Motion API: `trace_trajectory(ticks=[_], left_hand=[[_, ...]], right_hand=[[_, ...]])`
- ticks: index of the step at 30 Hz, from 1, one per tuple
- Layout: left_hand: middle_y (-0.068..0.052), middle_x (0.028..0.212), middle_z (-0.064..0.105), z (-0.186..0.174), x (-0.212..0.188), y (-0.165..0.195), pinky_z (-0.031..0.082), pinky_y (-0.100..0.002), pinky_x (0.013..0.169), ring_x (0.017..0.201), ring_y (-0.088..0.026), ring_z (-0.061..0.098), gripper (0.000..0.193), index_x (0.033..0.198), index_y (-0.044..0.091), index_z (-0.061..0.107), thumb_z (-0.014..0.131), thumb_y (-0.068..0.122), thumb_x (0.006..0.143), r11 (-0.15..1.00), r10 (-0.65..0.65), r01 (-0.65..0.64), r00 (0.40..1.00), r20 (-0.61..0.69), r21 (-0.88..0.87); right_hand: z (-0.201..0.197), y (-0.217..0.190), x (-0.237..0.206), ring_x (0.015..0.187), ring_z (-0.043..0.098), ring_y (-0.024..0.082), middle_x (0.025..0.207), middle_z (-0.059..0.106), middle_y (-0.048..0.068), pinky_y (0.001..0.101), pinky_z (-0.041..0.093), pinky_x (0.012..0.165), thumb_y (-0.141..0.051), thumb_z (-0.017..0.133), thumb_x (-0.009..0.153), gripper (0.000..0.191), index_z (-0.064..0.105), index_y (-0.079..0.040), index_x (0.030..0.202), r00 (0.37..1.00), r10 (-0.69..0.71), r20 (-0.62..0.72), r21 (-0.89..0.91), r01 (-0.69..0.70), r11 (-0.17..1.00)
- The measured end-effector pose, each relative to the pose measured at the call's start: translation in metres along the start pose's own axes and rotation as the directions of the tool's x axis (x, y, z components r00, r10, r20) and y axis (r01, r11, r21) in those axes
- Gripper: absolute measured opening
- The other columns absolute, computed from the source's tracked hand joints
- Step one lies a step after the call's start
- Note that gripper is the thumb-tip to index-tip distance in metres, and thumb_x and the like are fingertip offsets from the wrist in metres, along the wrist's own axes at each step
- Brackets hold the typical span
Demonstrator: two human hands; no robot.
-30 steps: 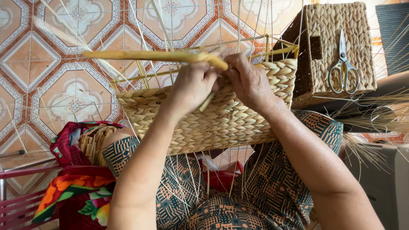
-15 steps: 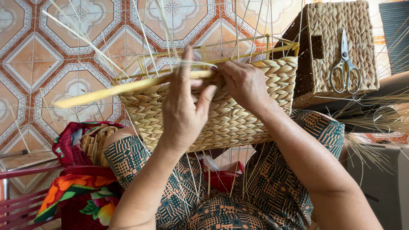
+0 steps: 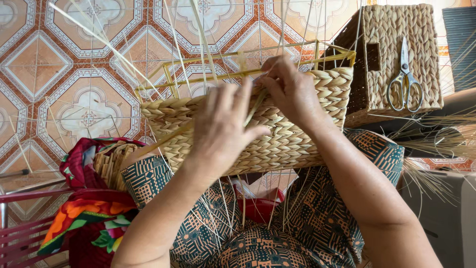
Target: The person weaves a basket by hand using dried palm leaves. They interlace the leaves through a metal frame, pull them tight, and trim excess material with scissors.
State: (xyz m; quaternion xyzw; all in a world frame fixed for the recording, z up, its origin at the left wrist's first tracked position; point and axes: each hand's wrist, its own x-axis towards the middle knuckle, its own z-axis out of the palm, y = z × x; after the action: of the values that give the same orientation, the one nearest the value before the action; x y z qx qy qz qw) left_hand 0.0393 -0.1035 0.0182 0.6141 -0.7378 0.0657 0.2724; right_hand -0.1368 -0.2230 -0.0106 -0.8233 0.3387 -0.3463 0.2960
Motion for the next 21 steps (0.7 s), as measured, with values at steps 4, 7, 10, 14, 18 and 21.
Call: trace_trajectory(ticks=[4, 7, 10, 14, 18, 21], left_hand=[[-0.013, 0.102, 0.068, 0.006, 0.016, -0.006, 0.06, -0.033, 0.083, 0.097, -0.022, 0.065, 0.032, 0.116, 0.001, 0.067, 0.075, 0.021, 0.092, 1.0, 0.023, -0.024, 0.993, 0.117, 0.01], [-0.006, 0.098, 0.073, 0.001, 0.023, -0.032, 0.06, -0.033, 0.074, 0.084, -0.017, 0.07, 0.018, 0.111, 0.011, 0.071, 0.079, 0.02, 0.098, 0.96, -0.126, 0.165, 0.976, 0.177, -0.228], [-0.006, 0.094, 0.071, -0.002, 0.014, -0.043, 0.058, -0.029, 0.062, 0.071, -0.015, 0.069, 0.033, 0.107, 0.008, 0.065, 0.085, 0.026, 0.088, 0.841, -0.345, 0.351, 0.934, 0.093, -0.412], [-0.008, 0.09, 0.066, 0.014, -0.005, -0.029, 0.058, -0.029, 0.065, 0.075, -0.021, 0.068, 0.041, 0.098, 0.008, 0.062, 0.085, 0.031, 0.072, 0.991, -0.123, 0.132, 0.977, -0.173, 0.037], [-0.005, 0.09, 0.069, 0.027, -0.016, -0.022, 0.055, -0.026, 0.051, 0.065, -0.013, 0.066, 0.014, 0.099, 0.009, 0.064, 0.076, 0.014, 0.096, 0.943, -0.202, 0.208, 0.978, 0.048, -0.258], [-0.005, 0.085, 0.073, 0.029, -0.017, -0.021, 0.055, -0.028, 0.05, 0.062, -0.013, 0.069, 0.011, 0.099, 0.01, 0.065, 0.072, 0.019, 0.097, 0.895, -0.181, 0.194, 0.981, 0.07, -0.402]], right_hand=[[-0.014, -0.005, -0.005, 0.075, 0.073, 0.013, 0.096, 0.072, 0.003, 0.0257, 0.061, 0.061, -0.007, 0.069, 0.107, 0.011, 0.062, -0.003, 0.113, 0.994, -0.089, -0.069, -0.078, 0.083, 0.993], [-0.011, -0.014, -0.009, 0.087, 0.075, 0.017, 0.104, 0.073, 0.005, 0.0298, 0.062, 0.073, -0.009, 0.075, 0.103, 0.015, 0.068, -0.008, 0.116, 0.921, -0.383, -0.073, -0.265, 0.352, 0.898], [0.002, -0.019, -0.007, 0.087, 0.072, 0.021, 0.102, 0.071, 0.008, 0.0343, 0.06, 0.075, -0.011, 0.076, 0.097, 0.029, 0.067, -0.006, 0.123, 0.929, -0.37, -0.019, -0.273, 0.351, 0.896], [0.013, -0.018, -0.002, 0.084, 0.071, 0.024, 0.099, 0.071, 0.008, 0.0375, 0.058, 0.072, -0.007, 0.074, 0.101, 0.022, 0.065, -0.003, 0.12, 0.962, -0.266, -0.069, -0.26, 0.24, 0.935], [0.021, -0.018, -0.009, 0.087, 0.07, 0.028, 0.101, 0.069, 0.009, 0.0395, 0.057, 0.075, -0.003, 0.071, 0.103, 0.019, 0.064, -0.005, 0.121, 0.966, -0.224, -0.128, -0.297, 0.179, 0.938], [0.024, -0.019, -0.017, 0.101, 0.071, 0.031, 0.12, 0.068, 0.014, 0.0397, 0.058, 0.083, 0.004, 0.065, 0.099, 0.034, 0.062, -0.003, 0.132, 0.954, -0.284, -0.096, -0.316, 0.242, 0.917]])
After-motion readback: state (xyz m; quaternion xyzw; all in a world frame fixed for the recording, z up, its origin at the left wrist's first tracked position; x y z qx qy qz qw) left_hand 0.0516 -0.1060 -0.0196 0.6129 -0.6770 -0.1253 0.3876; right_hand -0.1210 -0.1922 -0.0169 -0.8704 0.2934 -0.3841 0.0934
